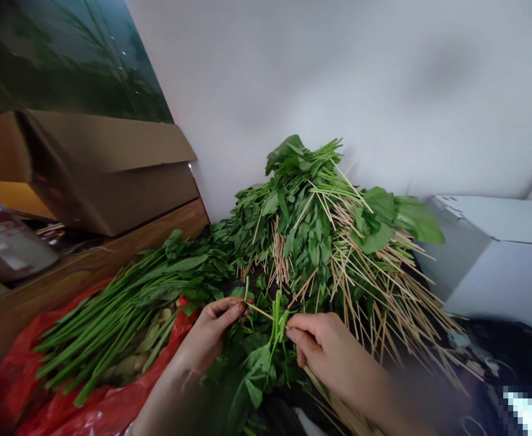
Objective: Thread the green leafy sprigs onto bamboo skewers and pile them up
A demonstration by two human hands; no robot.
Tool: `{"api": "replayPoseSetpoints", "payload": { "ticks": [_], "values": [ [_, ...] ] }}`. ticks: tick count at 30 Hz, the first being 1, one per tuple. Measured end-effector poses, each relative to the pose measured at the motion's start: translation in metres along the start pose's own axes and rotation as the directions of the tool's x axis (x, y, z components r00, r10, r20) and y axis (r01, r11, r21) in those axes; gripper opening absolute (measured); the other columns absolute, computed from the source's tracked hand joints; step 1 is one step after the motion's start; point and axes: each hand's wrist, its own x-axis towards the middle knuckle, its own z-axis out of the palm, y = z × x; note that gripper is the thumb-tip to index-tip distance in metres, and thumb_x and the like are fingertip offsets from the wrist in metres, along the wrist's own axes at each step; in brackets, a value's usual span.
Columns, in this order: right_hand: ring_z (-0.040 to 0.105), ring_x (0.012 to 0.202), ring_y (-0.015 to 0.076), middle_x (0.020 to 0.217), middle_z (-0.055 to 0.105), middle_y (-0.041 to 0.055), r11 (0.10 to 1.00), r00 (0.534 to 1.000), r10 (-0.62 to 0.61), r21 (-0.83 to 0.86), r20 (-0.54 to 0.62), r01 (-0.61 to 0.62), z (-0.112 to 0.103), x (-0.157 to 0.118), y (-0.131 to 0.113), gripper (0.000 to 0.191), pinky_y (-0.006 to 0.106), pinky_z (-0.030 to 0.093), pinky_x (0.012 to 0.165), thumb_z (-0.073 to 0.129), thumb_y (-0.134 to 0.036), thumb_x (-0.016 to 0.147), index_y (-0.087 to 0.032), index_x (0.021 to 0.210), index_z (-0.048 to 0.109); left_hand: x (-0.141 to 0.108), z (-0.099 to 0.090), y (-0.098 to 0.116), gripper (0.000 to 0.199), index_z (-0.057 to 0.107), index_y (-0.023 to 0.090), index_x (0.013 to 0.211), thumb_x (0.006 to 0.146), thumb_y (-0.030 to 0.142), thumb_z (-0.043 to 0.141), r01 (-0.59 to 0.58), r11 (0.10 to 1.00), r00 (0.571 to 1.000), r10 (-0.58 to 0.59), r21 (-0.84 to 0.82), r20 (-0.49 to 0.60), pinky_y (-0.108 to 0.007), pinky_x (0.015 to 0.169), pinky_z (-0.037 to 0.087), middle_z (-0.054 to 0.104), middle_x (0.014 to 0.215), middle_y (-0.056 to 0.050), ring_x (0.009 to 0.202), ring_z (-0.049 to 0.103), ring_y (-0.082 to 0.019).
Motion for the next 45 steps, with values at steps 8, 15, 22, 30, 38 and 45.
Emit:
{"api": "replayPoseSetpoints", "payload": {
  "ticks": [8, 15, 22, 30, 38, 45],
  "values": [
    [0.051, 0.051, 0.01, 0.055, 0.06, -0.0033, 1.0, 1.0, 0.015, -0.024, -0.002, -0.015, 0.004, -0.002, -0.002, 0.035, 0.022, 0.032, 0.053, 0.042, -0.023, 0.092, -0.019, 0.06, 0.055, 0.0, -0.002, 0.002, 0.027, 0.077, 0.015, 0.076, 0.059, 0.035, 0.085, -0.001, 0.998, 1.0, 0.001, 0.055, -0.007, -0.023, 0.072, 0.046, 0.072, 0.072, -0.004, 0.068, 0.061, -0.013],
    [0.049, 0.051, 0.0102, 0.055, 0.059, -0.0024, 1.0, 1.0, 0.026, 0.014, -0.008, -0.026, 0.011, 0.0, -0.004, 0.036, 0.023, 0.032, 0.054, 0.04, -0.023, 0.093, -0.019, 0.059, 0.052, 0.0, -0.005, -0.001, 0.026, 0.076, 0.015, 0.078, 0.061, 0.032, 0.085, 0.076, 0.997, 0.997, -0.076, -0.019, 0.028, -0.018, 0.068, 0.044, 0.071, 0.073, -0.002, 0.068, 0.06, -0.01],
    [0.049, 0.052, 0.0099, 0.056, 0.059, -0.0027, 0.999, 1.0, 0.005, 0.031, -0.003, -0.005, 0.013, -0.001, -0.005, 0.036, 0.023, 0.033, 0.055, 0.041, -0.021, 0.093, -0.019, 0.058, 0.052, 0.001, -0.006, -0.002, 0.022, 0.073, 0.015, 0.071, 0.06, 0.029, 0.086, 0.125, 0.987, 0.991, -0.12, -0.099, 0.054, -0.016, 0.059, 0.041, 0.067, 0.064, 0.001, 0.06, 0.057, -0.007],
    [0.049, 0.05, 0.0098, 0.054, 0.058, -0.0024, 0.999, 1.0, -0.007, 0.036, -0.015, 0.008, 0.021, 0.003, -0.002, 0.035, 0.022, 0.032, 0.054, 0.042, -0.021, 0.091, -0.019, 0.057, 0.051, -0.002, -0.004, -0.006, 0.023, 0.074, 0.014, 0.068, 0.059, 0.032, 0.085, 0.115, 0.993, 0.992, -0.114, -0.019, 0.051, -0.016, 0.057, 0.037, 0.066, 0.062, 0.0, 0.057, 0.052, -0.006],
    [0.05, 0.053, 0.0096, 0.056, 0.059, -0.0027, 0.997, 1.0, -0.011, 0.073, 0.025, 0.009, 0.013, 0.002, -0.003, 0.035, 0.022, 0.033, 0.055, 0.042, -0.023, 0.092, -0.019, 0.06, 0.054, -0.006, -0.004, -0.006, 0.034, 0.078, 0.015, 0.079, 0.06, 0.042, 0.084, 0.017, 0.988, 0.99, -0.038, 0.151, 0.136, -0.021, 0.067, 0.041, 0.07, 0.069, -0.004, 0.067, 0.056, -0.012],
    [0.048, 0.054, 0.0091, 0.058, 0.059, -0.0016, 0.993, 0.934, 0.037, 0.092, 0.356, -0.074, -0.035, -0.013, -0.001, 0.03, 0.02, 0.033, 0.053, 0.047, -0.022, 0.087, -0.018, 0.058, 0.056, 0.012, -0.04, 0.006, 0.025, 0.076, 0.018, 0.092, 0.076, 0.036, 0.069, -0.137, 0.883, 0.99, 0.129, 0.449, 0.047, -0.026, 0.072, 0.045, 0.073, 0.088, -0.007, 0.078, 0.062, -0.018]
  ]
}}
